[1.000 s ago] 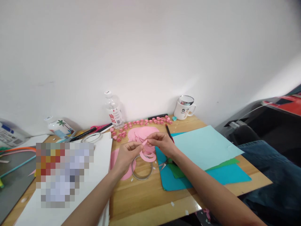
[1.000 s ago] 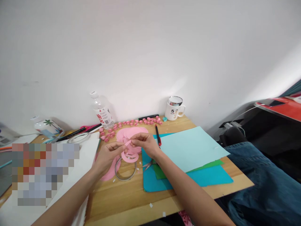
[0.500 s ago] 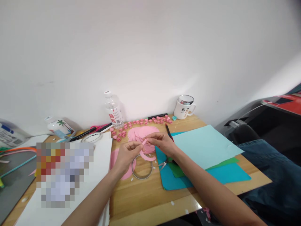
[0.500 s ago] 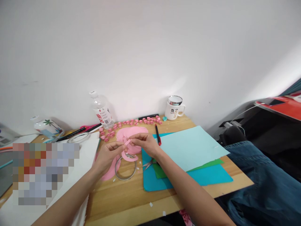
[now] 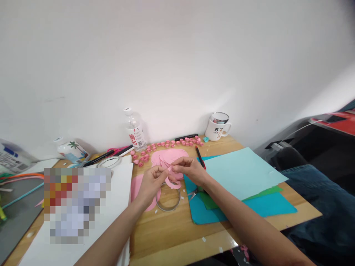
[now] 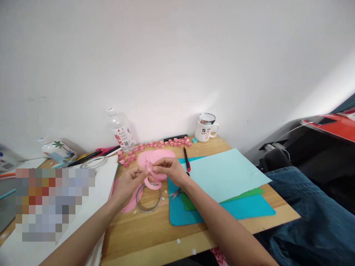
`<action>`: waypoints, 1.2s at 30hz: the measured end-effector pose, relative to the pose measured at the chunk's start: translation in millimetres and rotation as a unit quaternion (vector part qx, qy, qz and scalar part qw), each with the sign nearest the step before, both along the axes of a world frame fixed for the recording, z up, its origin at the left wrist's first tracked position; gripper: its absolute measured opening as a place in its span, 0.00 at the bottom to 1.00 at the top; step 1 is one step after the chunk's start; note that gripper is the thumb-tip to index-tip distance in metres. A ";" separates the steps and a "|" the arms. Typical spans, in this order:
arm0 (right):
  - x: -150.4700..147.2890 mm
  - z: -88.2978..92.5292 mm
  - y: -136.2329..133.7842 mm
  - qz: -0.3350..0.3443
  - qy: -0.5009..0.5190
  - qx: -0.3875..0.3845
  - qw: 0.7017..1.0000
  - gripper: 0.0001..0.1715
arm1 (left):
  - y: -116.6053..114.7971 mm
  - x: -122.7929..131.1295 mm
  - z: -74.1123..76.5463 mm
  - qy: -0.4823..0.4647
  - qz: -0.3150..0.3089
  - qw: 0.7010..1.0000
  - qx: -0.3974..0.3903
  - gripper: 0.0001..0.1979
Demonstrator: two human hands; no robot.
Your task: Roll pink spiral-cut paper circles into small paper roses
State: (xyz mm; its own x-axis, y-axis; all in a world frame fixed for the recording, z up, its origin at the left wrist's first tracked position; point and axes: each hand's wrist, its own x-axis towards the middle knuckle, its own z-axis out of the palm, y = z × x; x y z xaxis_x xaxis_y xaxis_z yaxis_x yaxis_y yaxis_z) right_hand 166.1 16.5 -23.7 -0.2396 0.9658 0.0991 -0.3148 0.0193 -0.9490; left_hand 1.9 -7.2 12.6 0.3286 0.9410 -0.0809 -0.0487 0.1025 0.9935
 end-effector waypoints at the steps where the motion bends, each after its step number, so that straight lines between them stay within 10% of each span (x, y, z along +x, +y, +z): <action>1: 0.1 0.3 0.0 0.005 0.000 0.001 1.000 0.11 | 0.2 0.2 0.9 -0.003 -0.002 1.000 -0.002 0.11; 36: 1.0 2.8 -0.2 -0.001 0.025 0.011 1.000 0.10 | -4.0 0.8 -0.4 0.083 -0.126 0.989 0.012 0.20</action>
